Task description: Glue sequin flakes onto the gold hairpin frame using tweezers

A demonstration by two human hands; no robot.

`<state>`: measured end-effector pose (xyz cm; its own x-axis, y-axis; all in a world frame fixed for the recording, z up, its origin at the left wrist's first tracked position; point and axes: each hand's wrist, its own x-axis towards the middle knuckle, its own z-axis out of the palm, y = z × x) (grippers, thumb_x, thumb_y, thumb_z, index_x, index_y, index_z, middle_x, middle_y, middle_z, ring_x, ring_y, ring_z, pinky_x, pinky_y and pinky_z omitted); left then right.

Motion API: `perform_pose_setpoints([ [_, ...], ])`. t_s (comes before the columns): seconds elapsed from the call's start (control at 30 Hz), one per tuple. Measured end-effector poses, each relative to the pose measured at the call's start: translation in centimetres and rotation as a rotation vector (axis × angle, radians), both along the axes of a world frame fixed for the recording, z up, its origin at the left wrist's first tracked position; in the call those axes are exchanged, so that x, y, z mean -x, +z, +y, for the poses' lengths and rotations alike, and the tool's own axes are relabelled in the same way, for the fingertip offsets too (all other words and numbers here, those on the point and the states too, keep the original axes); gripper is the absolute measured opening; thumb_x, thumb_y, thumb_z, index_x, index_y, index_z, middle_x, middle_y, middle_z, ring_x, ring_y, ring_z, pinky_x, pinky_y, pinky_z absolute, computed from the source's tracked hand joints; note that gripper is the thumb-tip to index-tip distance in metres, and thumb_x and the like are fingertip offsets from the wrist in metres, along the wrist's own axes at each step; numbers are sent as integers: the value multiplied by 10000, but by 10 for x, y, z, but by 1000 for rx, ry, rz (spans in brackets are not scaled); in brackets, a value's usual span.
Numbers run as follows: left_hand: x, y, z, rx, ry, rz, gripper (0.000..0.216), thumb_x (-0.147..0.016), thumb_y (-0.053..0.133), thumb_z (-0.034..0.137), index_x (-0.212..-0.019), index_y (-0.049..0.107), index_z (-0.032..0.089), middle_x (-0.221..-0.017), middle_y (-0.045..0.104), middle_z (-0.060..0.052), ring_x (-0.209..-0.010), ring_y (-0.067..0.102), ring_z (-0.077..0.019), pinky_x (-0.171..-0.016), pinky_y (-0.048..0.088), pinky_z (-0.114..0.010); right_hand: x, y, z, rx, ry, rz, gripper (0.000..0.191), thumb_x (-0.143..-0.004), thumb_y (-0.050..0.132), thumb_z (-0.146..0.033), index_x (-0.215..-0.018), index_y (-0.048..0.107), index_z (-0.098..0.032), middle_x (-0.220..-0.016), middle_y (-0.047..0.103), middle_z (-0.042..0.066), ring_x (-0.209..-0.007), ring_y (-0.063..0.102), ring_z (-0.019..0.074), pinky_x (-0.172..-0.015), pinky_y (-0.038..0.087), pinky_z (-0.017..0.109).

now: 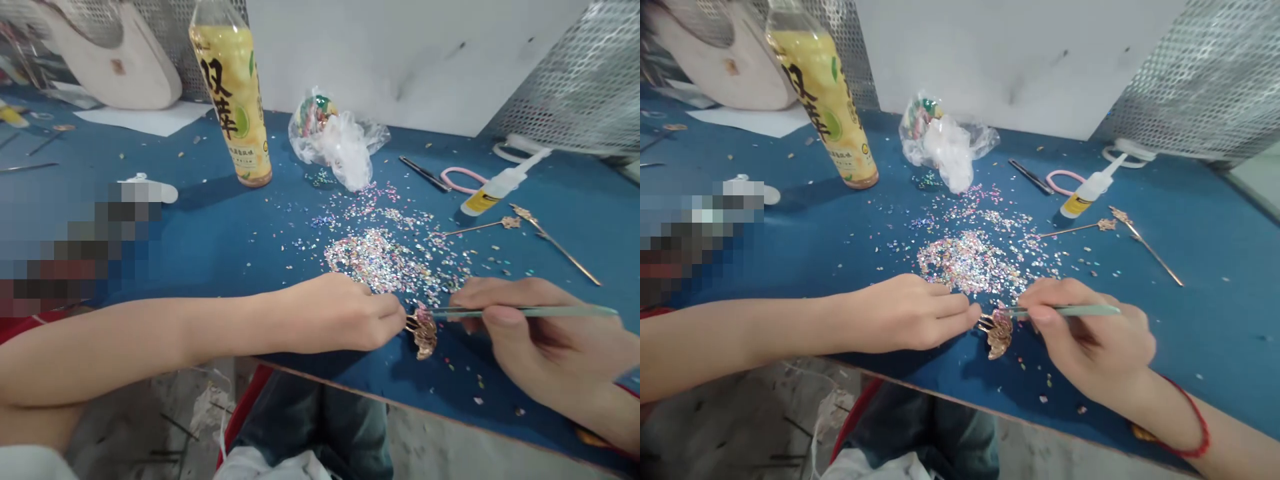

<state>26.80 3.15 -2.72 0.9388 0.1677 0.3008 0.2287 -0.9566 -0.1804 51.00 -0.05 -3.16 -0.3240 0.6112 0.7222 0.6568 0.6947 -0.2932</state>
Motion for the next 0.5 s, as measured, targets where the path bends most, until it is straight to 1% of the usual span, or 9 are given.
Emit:
perform_pose_setpoints([
  [0.07, 1, 1, 0, -1, -2, 6, 272, -951, 394, 52, -1048, 640, 118, -824, 643, -21, -598, 589, -142, -445, 412, -320, 0, -1, 2, -17, 7, 12, 194, -934, 564, -231, -757, 643, -230, -640, 719, -3, -490, 682, 125, -398, 519, 216],
  [0.13, 1, 2, 1, 7, 8, 26, 241, -952, 428, 69, -1072, 631, 120, -837, 653, -21, -624, 595, -146, -454, 404, -321, -1, -4, 4, -6, 27, 47, 183, -929, 567, -214, -766, 650, -216, -650, 711, -4, -487, 667, 115, -405, 507, 215],
  [0.23, 2, 4, 6, 40, 37, 90, 193, -947, 498, 101, -1084, 628, 137, -851, 673, -15, -668, 620, -148, -455, 377, -318, -2, -9, 7, 51, 22, 188, 184, -933, 555, -202, -787, 666, -222, -645, 680, -7, -445, 610, 109, -392, 479, 244],
  [0.37, 3, 4, 14, 59, 61, 116, 188, -938, 556, 126, -1112, 622, 148, -962, 706, -20, -727, 662, -147, -478, 384, -307, 2, -12, 12, 65, -70, 397, 205, -948, 571, -251, -776, 679, -223, -587, 644, -16, -408, 567, 101, -361, 418, 253],
  [0.43, 4, 4, 17, 62, 75, 120, 206, -933, 560, 115, -1129, 619, 145, -996, 709, -26, -738, 672, -154, -481, 382, -307, 5, -10, 17, 87, -74, 460, 228, -964, 557, -278, -773, 662, -212, -553, 627, -22, -390, 548, 96, -351, 402, 248],
  [0.5, 4, 4, 18, 62, 91, 123, 222, -931, 555, 102, -1139, 618, 145, -974, 705, -24, -729, 673, -161, -482, 376, -309, 8, -7, 24, 111, -38, 468, 231, -968, 554, -307, -785, 653, -207, -540, 620, -24, -384, 543, 94, -345, 399, 242],
])
